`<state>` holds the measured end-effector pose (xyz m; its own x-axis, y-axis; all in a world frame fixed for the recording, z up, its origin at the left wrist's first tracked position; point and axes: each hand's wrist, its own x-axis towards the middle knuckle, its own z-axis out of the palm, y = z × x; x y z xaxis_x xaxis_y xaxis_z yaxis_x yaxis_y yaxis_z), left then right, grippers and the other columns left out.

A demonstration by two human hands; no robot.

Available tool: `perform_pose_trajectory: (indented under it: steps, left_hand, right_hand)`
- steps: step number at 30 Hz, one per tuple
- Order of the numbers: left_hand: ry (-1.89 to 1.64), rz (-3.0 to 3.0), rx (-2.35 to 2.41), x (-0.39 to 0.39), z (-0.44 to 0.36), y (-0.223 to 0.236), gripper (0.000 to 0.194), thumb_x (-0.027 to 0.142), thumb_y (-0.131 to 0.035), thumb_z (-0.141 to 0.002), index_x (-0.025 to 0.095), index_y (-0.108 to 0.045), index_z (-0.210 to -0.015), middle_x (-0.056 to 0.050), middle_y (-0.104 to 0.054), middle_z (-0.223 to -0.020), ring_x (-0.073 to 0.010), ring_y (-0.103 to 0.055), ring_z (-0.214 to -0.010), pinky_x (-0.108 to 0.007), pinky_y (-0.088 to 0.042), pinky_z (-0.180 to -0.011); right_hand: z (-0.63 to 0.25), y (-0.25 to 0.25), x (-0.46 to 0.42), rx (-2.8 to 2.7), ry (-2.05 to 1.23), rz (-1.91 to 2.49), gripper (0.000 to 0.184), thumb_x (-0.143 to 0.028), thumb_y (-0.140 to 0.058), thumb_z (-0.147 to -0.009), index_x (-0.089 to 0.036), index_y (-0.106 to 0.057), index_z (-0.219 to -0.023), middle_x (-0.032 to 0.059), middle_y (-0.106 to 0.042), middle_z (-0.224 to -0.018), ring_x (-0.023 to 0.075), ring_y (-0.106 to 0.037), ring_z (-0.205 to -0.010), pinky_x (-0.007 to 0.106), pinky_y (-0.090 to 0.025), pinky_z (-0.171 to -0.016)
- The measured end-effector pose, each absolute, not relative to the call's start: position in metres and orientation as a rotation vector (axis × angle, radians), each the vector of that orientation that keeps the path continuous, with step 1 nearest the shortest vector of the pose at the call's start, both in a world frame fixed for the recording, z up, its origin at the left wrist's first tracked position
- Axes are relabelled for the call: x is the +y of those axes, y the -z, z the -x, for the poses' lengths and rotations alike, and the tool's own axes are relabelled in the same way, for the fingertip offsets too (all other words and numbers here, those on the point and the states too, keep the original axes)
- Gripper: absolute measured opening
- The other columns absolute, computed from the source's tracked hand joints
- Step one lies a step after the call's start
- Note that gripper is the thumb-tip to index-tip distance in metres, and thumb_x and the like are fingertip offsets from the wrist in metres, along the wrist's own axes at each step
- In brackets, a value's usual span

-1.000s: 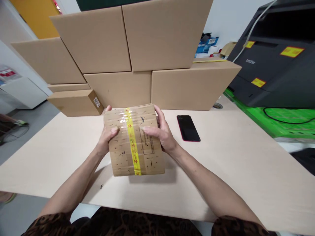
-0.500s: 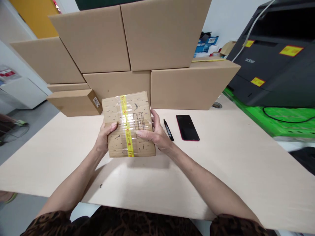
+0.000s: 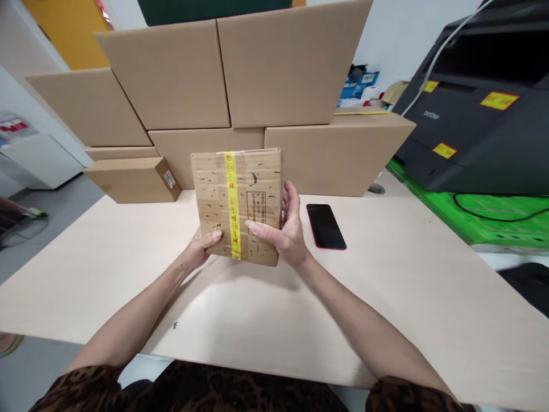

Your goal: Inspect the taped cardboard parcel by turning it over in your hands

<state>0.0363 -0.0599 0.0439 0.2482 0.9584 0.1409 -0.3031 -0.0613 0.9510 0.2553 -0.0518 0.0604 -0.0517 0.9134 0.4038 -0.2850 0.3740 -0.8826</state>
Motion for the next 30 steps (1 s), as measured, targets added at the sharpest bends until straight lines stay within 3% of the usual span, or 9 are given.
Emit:
perform_pose_trajectory:
  steps: [4, 9, 18, 21, 26, 30]
  left_hand:
    - [-1.394, -1.048, 0.832, -0.058, -0.038, -0.043, 0.094, 0.054, -0.096, -0.06, 0.02, -0.06, -0.14, -0.014, -0.076, -0.13, -0.0386, -0.071, -0.125, -0.049, -0.058, -0.106]
    - [-1.513, -0.959, 0.849, -0.051, -0.03, -0.045, 0.077, 0.051, -0.094, -0.066, 0.021, -0.064, -0.13, -0.011, -0.077, -0.128, -0.034, -0.072, -0.124, -0.044, -0.06, -0.104]
    - [-1.422, -1.179, 0.729, -0.054, -0.03, -0.043, 0.09, 0.053, -0.093, -0.071, 0.022, -0.054, -0.146, -0.015, -0.075, -0.133, -0.0383, -0.066, -0.135, -0.053, -0.051, -0.117]
    - [-1.416, -1.278, 0.713, -0.055, -0.029, -0.038, 0.095, 0.053, -0.091, -0.074, 0.022, -0.048, -0.153, -0.016, -0.075, -0.132, -0.0384, -0.066, -0.136, -0.055, -0.047, -0.12]
    - [-1.533, -1.393, 0.838, -0.055, -0.025, -0.028, 0.103, 0.064, -0.089, -0.073, 0.027, -0.044, -0.158, -0.015, -0.07, -0.139, -0.0385, -0.056, -0.146, -0.057, -0.04, -0.126]
    - [-1.64, -1.361, 0.908, -0.054, -0.027, -0.022, 0.096, 0.059, -0.088, -0.076, 0.028, -0.047, -0.157, -0.013, -0.062, -0.151, -0.0363, -0.046, -0.154, -0.05, -0.037, -0.129]
  right_hand:
    - [-0.253, -0.056, -0.05, -1.249, -1.169, 0.685, 0.114, -0.05, -0.095, -0.065, -0.047, -0.029, -0.159, 0.0041, -0.05, -0.161, 0.0349, -0.042, -0.156, 0.065, -0.039, -0.126]
    - [-0.243, -0.043, -0.051, -1.275, -1.3, 0.743, 0.119, -0.046, -0.098, -0.061, -0.044, -0.031, -0.159, 0.0067, -0.052, -0.159, 0.0359, -0.046, -0.152, 0.067, -0.039, -0.125]
    - [-0.243, -0.038, -0.057, -1.214, -1.242, 0.74, 0.112, -0.046, -0.095, -0.065, -0.041, -0.035, -0.16, 0.0076, -0.053, -0.159, 0.0361, -0.047, -0.153, 0.065, -0.038, -0.127]
    - [-0.242, -0.037, -0.057, -1.196, -1.226, 0.73, 0.104, -0.051, -0.09, -0.073, -0.037, -0.035, -0.16, 0.0084, -0.053, -0.16, 0.034, -0.049, -0.152, 0.062, -0.037, -0.129]
    - [-0.242, -0.033, -0.052, -1.211, -1.263, 0.732, 0.068, -0.058, -0.07, -0.092, -0.04, -0.046, -0.153, 0.0026, -0.057, -0.16, 0.0287, -0.047, -0.156, 0.058, -0.041, -0.128]
    - [-0.241, -0.035, -0.05, -1.19, -1.327, 0.715, 0.068, -0.054, -0.073, -0.09, -0.039, -0.047, -0.151, 0.0013, -0.059, -0.159, 0.0279, -0.05, -0.154, 0.056, -0.037, -0.131]
